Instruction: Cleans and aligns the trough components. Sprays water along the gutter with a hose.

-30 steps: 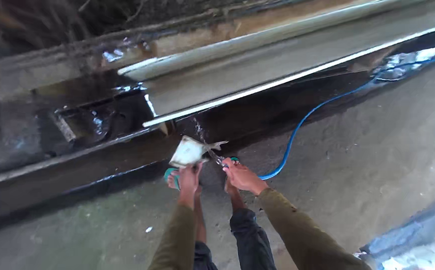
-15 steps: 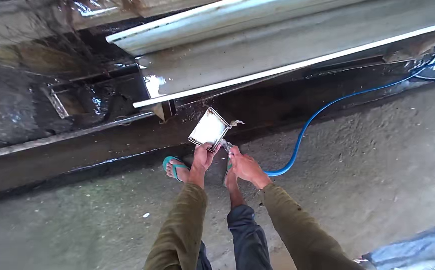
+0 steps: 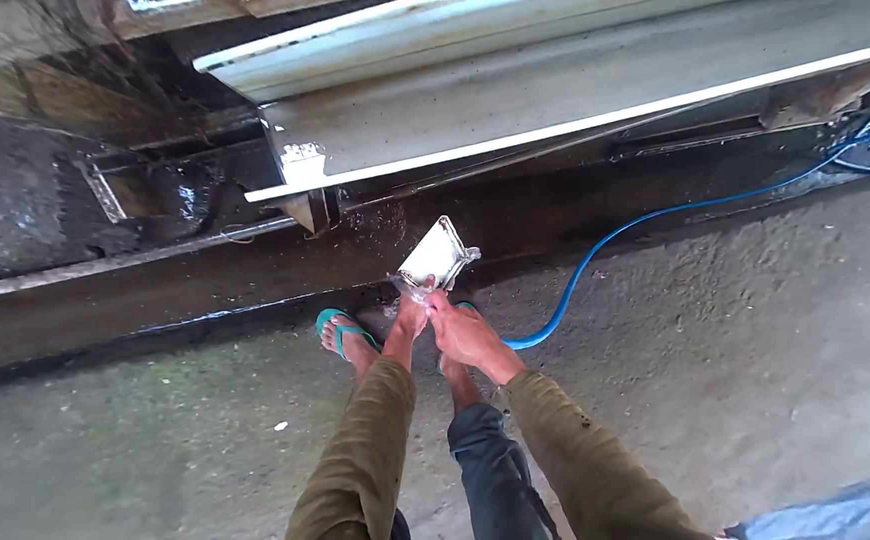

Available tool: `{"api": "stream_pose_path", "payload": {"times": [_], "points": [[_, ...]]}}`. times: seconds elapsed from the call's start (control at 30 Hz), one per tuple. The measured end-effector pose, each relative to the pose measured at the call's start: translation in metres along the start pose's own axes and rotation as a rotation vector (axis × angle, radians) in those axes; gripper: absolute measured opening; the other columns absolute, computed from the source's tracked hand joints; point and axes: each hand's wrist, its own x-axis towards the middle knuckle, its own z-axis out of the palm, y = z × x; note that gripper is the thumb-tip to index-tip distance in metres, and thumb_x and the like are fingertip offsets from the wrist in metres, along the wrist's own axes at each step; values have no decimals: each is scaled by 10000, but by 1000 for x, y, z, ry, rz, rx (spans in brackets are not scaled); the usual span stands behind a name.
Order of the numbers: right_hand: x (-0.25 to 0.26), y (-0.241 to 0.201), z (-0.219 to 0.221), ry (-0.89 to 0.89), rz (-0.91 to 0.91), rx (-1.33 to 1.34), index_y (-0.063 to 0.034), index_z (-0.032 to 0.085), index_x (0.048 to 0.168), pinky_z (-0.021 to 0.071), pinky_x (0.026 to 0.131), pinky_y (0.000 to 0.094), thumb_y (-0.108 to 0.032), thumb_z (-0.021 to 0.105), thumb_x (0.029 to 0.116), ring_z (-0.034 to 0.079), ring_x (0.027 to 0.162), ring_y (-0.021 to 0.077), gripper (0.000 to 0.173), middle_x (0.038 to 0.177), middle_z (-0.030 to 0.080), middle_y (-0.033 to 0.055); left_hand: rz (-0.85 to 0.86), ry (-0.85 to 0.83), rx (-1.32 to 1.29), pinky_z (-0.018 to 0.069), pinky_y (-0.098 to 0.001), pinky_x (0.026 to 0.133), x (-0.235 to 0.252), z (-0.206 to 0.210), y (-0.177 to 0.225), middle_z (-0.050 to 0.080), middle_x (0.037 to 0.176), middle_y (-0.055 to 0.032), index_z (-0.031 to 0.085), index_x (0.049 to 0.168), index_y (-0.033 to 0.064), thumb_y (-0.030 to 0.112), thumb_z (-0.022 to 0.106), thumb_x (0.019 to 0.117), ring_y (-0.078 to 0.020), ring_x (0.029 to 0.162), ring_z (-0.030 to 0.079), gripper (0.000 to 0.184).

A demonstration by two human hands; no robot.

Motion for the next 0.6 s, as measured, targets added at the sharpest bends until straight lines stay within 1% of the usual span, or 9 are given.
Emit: {"api": "stream_pose_path", "payload": {"times": [0.07, 0.13, 0.2, 0.33, 0.4, 0.47, 0.5, 0.53, 0.6], "points": [[0, 10, -13, 83, 46, 80, -121, 455, 1484, 514, 972, 569, -294, 345, 1129, 683, 1089, 385, 410, 1102, 708, 207, 59, -5, -4, 551, -345, 890, 2, 1, -3, 621, 1151, -126, 476, 1350, -17, 33, 440, 1066, -143, 988, 633, 291], [2, 20, -25, 173, 102, 139, -122, 461, 1467, 527, 933, 581, -302, 350, 1130, 692, 1045, 396, 398, 1057, 710, 211, 70, -28, -48, 567, -374, 903, 6, -3, -3, 643, 1180, -156, 491, 1353, -38, 46, 481, 1067, -181, 1005, 662, 298], [1, 24, -34, 213, 155, 146, -138, 443, 1475, 526, 929, 577, -325, 337, 1136, 691, 1046, 398, 402, 1056, 709, 209, 75, -23, -27, 598, -371, 869, 3, -6, 3, 661, 1153, -169, 490, 1350, -49, 71, 498, 1073, -198, 958, 695, 302], [2, 25, -41, 178, 182, 122, -130, 450, 1445, 523, 926, 578, -328, 328, 1136, 683, 1067, 406, 387, 1069, 699, 216, 123, 16, 180, 593, -345, 875, -10, -9, 18, 679, 1111, -165, 539, 1296, -73, 125, 505, 1084, -172, 942, 700, 292], [1, 22, -40, 90, 117, 102, -116, 453, 1452, 517, 948, 584, -320, 333, 1135, 674, 1091, 403, 396, 1109, 691, 222, 177, 31, 322, 561, -334, 937, -18, -8, 27, 669, 1159, -183, 552, 1301, -76, 129, 503, 1086, -163, 1015, 679, 301], [-2, 14, -35, -6, 44, 53, -123, 471, 1447, 511, 960, 583, -321, 335, 1133, 670, 1101, 393, 395, 1130, 688, 216, 281, 16, 450, 499, -381, 1046, -18, -9, 27, 641, 1274, -233, 505, 1386, -72, 66, 506, 1066, -221, 1169, 641, 349], [-5, 9, -32, -42, 25, 29, -132, 475, 1442, 512, 961, 576, -322, 331, 1133, 670, 1102, 385, 391, 1132, 687, 208, 342, -9, 517, 484, -396, 1081, -15, -11, 24, 614, 1337, -231, 449, 1449, -51, 19, 507, 1041, -237, 1231, 617, 417], [-8, 6, -31, -64, 14, 6, -140, 475, 1427, 515, 956, 563, -320, 325, 1133, 672, 1095, 372, 376, 1121, 687, 195, 407, -22, 608, 480, -418, 1096, -10, -13, 20, 595, 1376, -226, 446, 1457, -41, -18, 526, 1003, -260, 1267, 601, 461], [-10, 4, -28, -67, 19, -8, -135, 466, 1443, 511, 966, 553, -308, 322, 1134, 669, 1103, 368, 382, 1128, 688, 193, 494, -20, 883, 467, -478, 1101, -4, -13, 20, 545, 1401, -247, 551, 1385, -21, -49, 589, 928, -348, 1292, 561, 459]]}}
